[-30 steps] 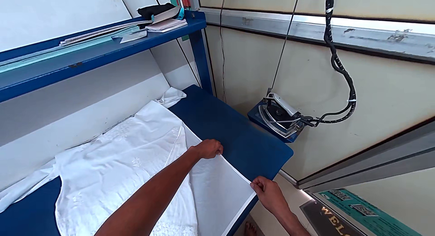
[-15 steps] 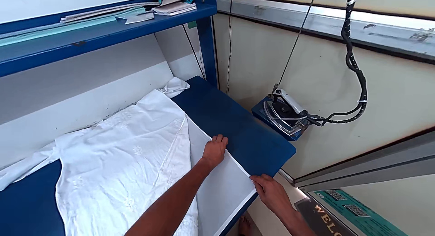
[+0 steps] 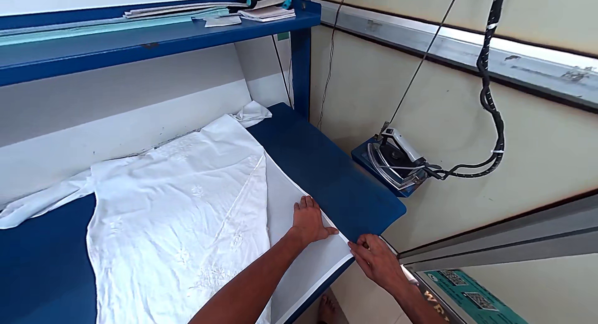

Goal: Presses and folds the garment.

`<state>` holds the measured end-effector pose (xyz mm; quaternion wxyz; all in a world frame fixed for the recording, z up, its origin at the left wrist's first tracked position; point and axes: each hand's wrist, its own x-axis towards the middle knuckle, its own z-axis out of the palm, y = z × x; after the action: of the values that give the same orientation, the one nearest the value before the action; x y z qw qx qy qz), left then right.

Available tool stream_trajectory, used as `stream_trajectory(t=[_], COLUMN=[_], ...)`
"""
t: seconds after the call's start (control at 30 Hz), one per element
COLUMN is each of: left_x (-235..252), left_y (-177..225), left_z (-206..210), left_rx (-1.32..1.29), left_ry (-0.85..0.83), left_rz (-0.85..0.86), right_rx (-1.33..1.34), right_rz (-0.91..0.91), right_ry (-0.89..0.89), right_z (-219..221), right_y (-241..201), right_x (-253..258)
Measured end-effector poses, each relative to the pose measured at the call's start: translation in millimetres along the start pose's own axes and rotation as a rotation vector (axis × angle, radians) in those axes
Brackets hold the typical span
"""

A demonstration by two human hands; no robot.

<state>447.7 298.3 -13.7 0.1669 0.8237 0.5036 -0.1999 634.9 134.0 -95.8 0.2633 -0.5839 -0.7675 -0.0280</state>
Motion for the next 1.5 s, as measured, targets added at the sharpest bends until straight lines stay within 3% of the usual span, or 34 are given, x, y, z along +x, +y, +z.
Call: stream_trajectory(t=[0.27,0.37,0.47,0.63,0.73,0.83,0.93,1.03,1.1,1.17,1.37,1.5], left_x=[3.1,5.1,5.9,6.6,4.2,6.4,5.2,3.1,3.6,5.7,8.2,8.6], left_y=[19.0,21.4,22.9,24.6,25.0,22.3,21.0,20.6,20.3,18.8,17.6,15.0], left_z=[2.3,-0.3,-1.5,-0.9,1.1,1.5,2.9,3.7,6.2,8.7,8.5,8.3], left_rx=[0.032,0.045,0.045,0.021,0.027,0.009,-0.026,-0.015,-0.023,-0.045,-0.069,-0.061], left_ry=[-0.112,-0.127,-0.128,-0.143,-0.138,-0.137,-0.134,-0.123,-0.101,-0.078,-0.067,-0.070], left_rz=[-0.098,-0.100,-0.101,-0.111,-0.107,-0.099,-0.092,-0.084,-0.074,-0.066,-0.049,-0.043], right_rx=[0.048,0.125,0.179,-0.136,-0.247,-0.307,-0.151,0.358,0.630,0.655,0.493,0.466], right_rz=[-0.014,0.039,0.100,0.361,0.568,0.756,0.824,0.934,1.030,1.035,0.929,0.813], right_ry=[0.004,-0.079,-0.199,-0.067,-0.042,-0.141,-0.354,-0.295,-0.117,-0.052,-0.223,-0.449], right_z=[0.1,-7.3,-34.7,-95.9,-100.0,-94.4,-114.3,-116.7,-107.3,-110.1,-183.5,-190.4], right_y=[4.5,5.0,27.5,100.7,149.0,171.7,187.9,205.5,195.3,168.6,42.9,-14.2], right_x=[-4.1,3.5,44.1,169.5,214.4,232.0,246.5,244.0,235.4,232.6,152.2,75.6])
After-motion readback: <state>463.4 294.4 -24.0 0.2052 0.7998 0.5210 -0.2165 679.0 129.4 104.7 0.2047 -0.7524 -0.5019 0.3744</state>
